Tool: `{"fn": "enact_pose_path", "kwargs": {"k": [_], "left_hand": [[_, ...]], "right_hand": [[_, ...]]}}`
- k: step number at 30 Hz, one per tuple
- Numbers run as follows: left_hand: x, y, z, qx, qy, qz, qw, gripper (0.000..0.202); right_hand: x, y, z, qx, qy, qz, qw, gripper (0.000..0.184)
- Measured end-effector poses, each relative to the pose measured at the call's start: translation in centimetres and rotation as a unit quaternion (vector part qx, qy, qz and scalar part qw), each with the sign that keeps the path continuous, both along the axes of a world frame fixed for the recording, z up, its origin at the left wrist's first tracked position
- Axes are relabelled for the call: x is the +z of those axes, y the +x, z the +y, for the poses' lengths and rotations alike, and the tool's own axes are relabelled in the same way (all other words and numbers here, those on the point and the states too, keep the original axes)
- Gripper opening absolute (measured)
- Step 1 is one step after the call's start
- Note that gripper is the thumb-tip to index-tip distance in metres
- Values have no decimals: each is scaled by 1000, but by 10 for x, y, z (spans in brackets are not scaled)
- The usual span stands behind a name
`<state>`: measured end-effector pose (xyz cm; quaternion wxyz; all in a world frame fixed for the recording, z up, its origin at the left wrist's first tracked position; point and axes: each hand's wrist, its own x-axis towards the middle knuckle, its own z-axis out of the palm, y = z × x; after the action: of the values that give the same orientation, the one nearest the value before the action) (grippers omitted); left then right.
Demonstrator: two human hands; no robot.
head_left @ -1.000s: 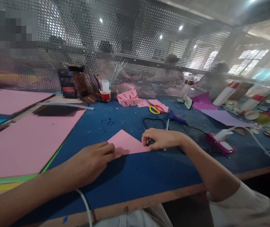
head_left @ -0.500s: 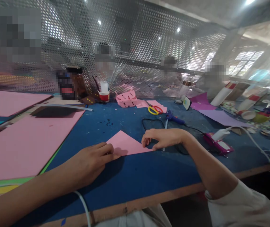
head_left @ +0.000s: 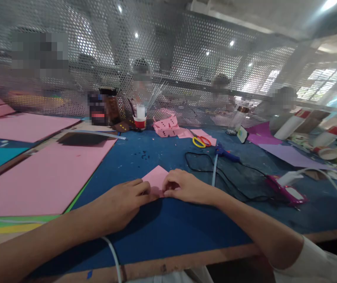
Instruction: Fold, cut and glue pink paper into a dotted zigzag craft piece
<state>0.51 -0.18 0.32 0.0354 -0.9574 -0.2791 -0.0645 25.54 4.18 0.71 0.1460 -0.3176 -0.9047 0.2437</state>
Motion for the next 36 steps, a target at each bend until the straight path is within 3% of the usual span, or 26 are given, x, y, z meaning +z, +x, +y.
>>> {"fn": "enact_pose_path", "kwargs": {"k": [14,22,36], "left_hand": [[10,-21,16,-7,-101,-72,992,40],[12,-17,18,40,-176,-118,977,39],[11,-25,26,5,-235,-147,961,34]], "right_hand": [[1,2,-2,-2,-10,5,1000,7],[3,1,-2,-8,-14,-1,1000,8],[3,2,-3,-9,-20,-4,1000,7]]}}
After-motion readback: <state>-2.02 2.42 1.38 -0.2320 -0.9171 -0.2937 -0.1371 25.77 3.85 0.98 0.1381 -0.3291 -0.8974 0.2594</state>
